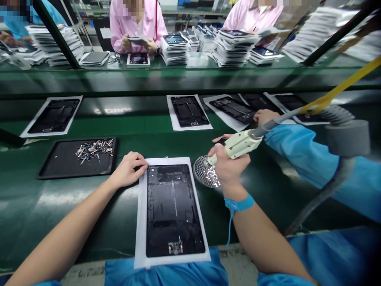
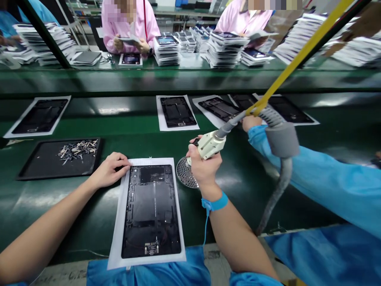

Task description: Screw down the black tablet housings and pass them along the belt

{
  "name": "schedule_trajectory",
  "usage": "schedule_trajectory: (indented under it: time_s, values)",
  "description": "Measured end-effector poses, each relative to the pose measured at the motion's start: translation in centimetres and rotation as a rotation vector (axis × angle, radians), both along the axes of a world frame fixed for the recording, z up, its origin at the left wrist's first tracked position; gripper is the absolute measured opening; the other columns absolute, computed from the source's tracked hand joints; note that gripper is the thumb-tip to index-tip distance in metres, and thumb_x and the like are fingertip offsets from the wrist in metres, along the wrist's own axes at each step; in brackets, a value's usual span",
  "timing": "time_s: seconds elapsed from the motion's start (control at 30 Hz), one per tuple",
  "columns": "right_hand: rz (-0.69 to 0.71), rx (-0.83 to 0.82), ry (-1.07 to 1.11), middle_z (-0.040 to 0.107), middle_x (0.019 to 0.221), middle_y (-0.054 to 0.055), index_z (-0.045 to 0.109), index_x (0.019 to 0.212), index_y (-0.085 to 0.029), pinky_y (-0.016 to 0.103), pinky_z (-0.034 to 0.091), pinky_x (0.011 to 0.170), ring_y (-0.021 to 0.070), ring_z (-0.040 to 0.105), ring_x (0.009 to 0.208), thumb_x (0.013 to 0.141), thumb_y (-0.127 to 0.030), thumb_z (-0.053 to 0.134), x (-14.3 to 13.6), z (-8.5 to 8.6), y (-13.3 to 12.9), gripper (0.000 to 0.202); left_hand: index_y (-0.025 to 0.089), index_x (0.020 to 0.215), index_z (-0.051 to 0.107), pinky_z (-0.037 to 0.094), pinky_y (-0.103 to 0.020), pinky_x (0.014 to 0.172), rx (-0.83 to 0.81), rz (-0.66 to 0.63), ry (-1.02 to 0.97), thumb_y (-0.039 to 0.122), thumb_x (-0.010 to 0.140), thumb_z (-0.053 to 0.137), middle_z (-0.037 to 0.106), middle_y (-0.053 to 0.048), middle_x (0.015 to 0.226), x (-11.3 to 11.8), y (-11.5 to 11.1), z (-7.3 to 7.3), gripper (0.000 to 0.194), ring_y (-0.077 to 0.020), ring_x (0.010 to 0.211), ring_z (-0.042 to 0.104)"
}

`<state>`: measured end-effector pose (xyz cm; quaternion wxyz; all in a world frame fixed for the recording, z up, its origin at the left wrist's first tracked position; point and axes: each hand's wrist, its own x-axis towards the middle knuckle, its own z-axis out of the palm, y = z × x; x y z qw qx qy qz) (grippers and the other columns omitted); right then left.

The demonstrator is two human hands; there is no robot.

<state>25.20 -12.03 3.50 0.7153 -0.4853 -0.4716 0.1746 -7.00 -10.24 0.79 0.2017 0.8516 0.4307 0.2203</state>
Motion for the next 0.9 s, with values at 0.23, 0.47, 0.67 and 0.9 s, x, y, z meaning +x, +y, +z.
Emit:
schedule_trajectory:
  time_s: [0.23,0.47,0.67,0.9]
  values:
    - [-0.007,-0.027,0.001,0.070,0.084,-0.002,0.062,0.102,-0.023,0.028,0.053,0.047,0.0104,0.060,0.049,0.081,-0.031,0.075,0.05,-0.39,0.34,0.026,0.024,0.091,0.077,0.048,-0.041,0.088,0.012,-0.002,-0.003,0.034,0.096,0.054,0.070,-0.006,0.096,-0.01,0.02,0.00,0.026,-0.0236,0.096,0.060]
    - [-0.012,-0.037,0.005,0.069,0.082,-0.003,0.062,0.102,-0.023,0.028,0.054,0.047,0.0108,0.061,0.050,0.081,-0.032,0.075,0.15,-0.62,0.44,0.026,0.024,0.091,0.077,0.049,-0.042,0.089,0.003,0.011,-0.007,0.035,0.096,0.054,0.070,-0.006,0.096,0.11,-0.07,0.12,0.025,-0.0238,0.096,0.060]
    - [-0.031,-0.041,-0.025,0.069,0.079,-0.003,0.063,0.102,-0.023,0.029,0.054,0.049,0.0108,0.061,0.049,0.082,-0.035,0.075,0.05,-0.66,0.55,0.026,0.024,0.092,0.077,0.049,-0.043,0.089,0.000,0.003,-0.012,0.033,0.095,0.055,0.071,-0.006,0.097,0.01,0.08,-0.03,0.024,-0.0240,0.097,0.060]
    - [-0.105,-0.152,0.072,0.070,0.073,0.003,0.071,0.088,-0.023,0.037,0.050,0.050,0.0160,0.061,0.049,0.070,-0.027,0.083,-0.41,0.19,0.25,0.022,0.022,0.088,0.078,0.048,-0.040,0.091,-0.013,0.033,0.011,0.030,0.096,0.059,0.072,-0.007,0.096,0.70,-0.42,-0.37,0.022,-0.0216,0.095,0.062]
